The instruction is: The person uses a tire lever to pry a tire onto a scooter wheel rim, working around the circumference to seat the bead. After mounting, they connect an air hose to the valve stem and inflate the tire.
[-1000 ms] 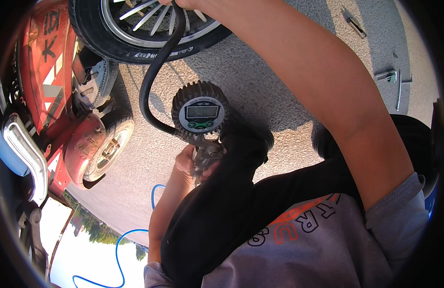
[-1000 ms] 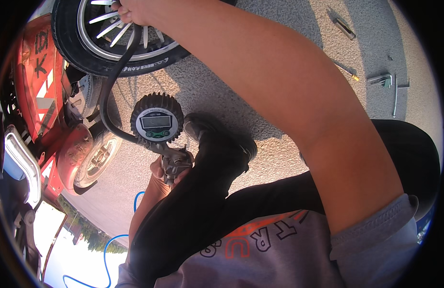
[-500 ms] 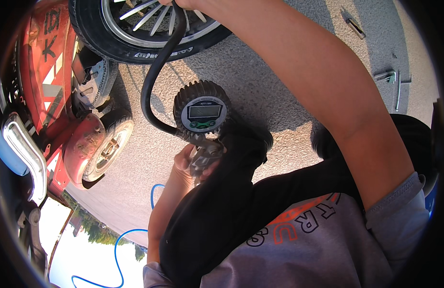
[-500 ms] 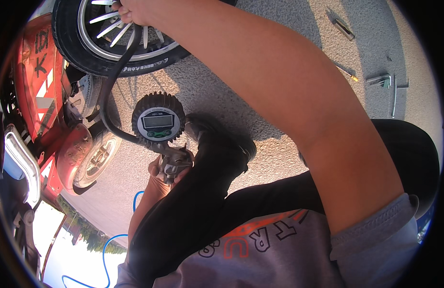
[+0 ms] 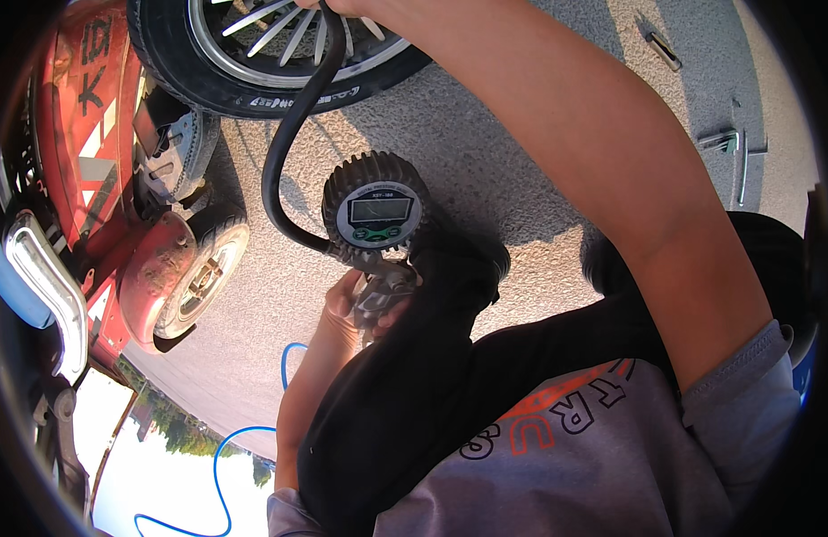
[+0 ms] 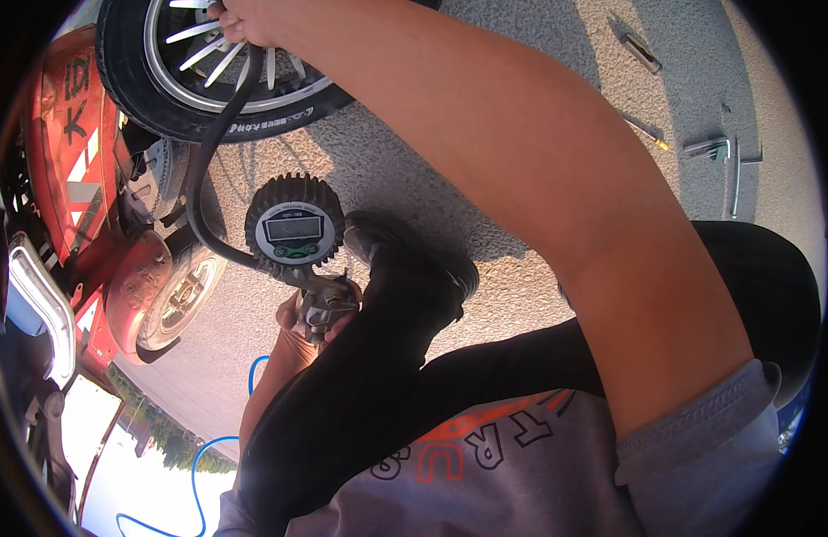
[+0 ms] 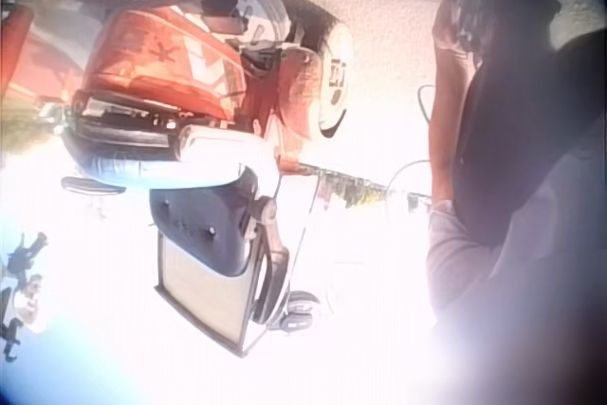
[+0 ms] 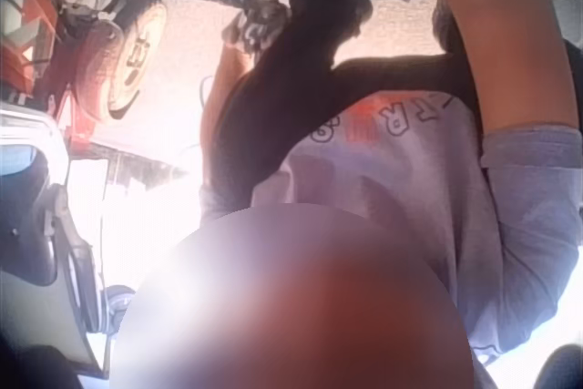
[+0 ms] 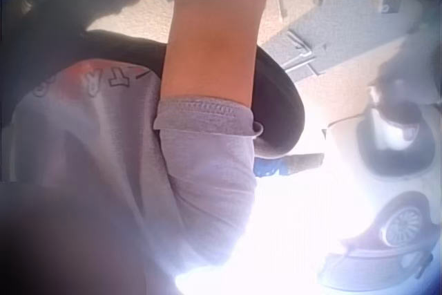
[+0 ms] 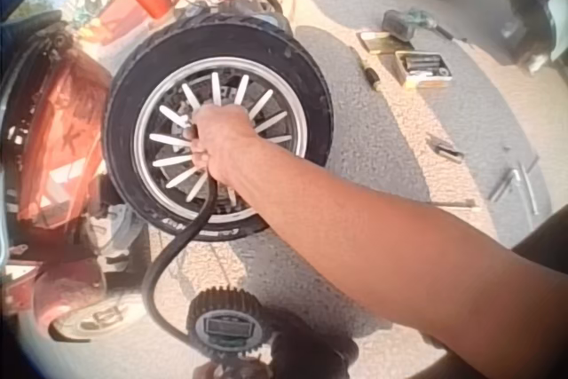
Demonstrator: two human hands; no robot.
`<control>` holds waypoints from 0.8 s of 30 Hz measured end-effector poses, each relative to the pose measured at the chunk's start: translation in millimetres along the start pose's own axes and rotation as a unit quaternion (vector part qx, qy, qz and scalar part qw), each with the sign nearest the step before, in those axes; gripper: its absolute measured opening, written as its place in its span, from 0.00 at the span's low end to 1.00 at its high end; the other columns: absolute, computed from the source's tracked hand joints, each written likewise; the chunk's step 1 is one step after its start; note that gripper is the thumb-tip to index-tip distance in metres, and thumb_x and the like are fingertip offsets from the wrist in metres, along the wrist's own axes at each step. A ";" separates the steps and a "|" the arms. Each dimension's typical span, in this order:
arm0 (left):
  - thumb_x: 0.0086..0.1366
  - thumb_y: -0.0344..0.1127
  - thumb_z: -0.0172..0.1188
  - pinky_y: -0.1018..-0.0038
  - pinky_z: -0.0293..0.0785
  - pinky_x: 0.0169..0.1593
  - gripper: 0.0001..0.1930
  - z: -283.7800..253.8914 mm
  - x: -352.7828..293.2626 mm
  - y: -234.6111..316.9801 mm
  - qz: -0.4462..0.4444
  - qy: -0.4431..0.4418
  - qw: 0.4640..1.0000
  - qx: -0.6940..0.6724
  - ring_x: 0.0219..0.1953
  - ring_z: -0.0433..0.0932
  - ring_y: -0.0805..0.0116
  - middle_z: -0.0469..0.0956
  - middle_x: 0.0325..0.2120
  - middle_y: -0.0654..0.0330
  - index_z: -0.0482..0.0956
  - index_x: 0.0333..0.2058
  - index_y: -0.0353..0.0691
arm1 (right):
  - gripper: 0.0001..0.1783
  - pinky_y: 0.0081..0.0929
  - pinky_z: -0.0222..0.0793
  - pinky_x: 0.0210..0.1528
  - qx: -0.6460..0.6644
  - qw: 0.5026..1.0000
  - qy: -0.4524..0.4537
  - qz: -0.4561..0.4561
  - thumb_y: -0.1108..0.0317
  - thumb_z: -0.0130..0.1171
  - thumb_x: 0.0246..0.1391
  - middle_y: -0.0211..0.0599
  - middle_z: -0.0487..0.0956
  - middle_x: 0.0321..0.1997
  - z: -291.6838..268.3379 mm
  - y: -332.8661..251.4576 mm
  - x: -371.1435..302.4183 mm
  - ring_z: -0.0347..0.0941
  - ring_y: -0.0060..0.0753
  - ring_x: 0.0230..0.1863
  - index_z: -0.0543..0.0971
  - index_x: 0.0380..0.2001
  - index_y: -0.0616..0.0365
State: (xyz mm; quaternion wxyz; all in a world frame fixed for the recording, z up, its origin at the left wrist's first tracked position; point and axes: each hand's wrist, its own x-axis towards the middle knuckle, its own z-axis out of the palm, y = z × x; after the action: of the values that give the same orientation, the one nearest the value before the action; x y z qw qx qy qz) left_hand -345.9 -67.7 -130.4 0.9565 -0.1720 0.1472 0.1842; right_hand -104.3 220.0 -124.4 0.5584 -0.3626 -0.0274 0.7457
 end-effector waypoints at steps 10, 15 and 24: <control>0.46 0.34 0.74 0.74 0.82 0.27 0.48 1.5 0.3 0.9 -0.006 0.004 1.000 -0.004 0.24 0.81 0.57 0.75 0.29 0.38 0.54 0.57 0.11 | 0.11 0.26 0.46 0.11 -0.001 1.000 0.000 -0.006 0.74 0.45 0.57 0.40 0.67 0.17 0.0 0.3 1.2 0.56 0.25 0.11 0.69 0.21 0.62; 0.42 0.42 0.76 0.76 0.77 0.19 0.47 7.6 0.3 0.2 0.009 0.072 0.994 0.077 0.18 0.77 0.63 0.74 0.23 0.43 0.60 0.49 0.10 | 0.10 0.26 0.46 0.11 -0.012 1.000 0.005 0.000 0.75 0.45 0.57 0.40 0.68 0.18 0.5 -0.7 -0.2 0.56 0.26 0.11 0.69 0.21 0.62; 0.37 0.40 0.78 0.77 0.74 0.17 0.45 7.6 -2.0 2.3 0.004 0.127 0.985 0.118 0.16 0.76 0.66 0.76 0.22 0.44 0.64 0.45 0.08 | 0.11 0.26 0.45 0.10 -0.004 1.000 0.000 0.004 0.73 0.48 0.58 0.39 0.68 0.16 -1.1 0.6 -2.9 0.54 0.25 0.09 0.70 0.21 0.62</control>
State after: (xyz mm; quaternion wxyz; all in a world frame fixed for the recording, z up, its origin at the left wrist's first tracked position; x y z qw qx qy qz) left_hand -347.0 -63.4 -123.6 0.9429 -0.0791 0.2886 0.1461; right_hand -103.8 216.9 -124.0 0.5537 -0.3649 -0.0293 0.7479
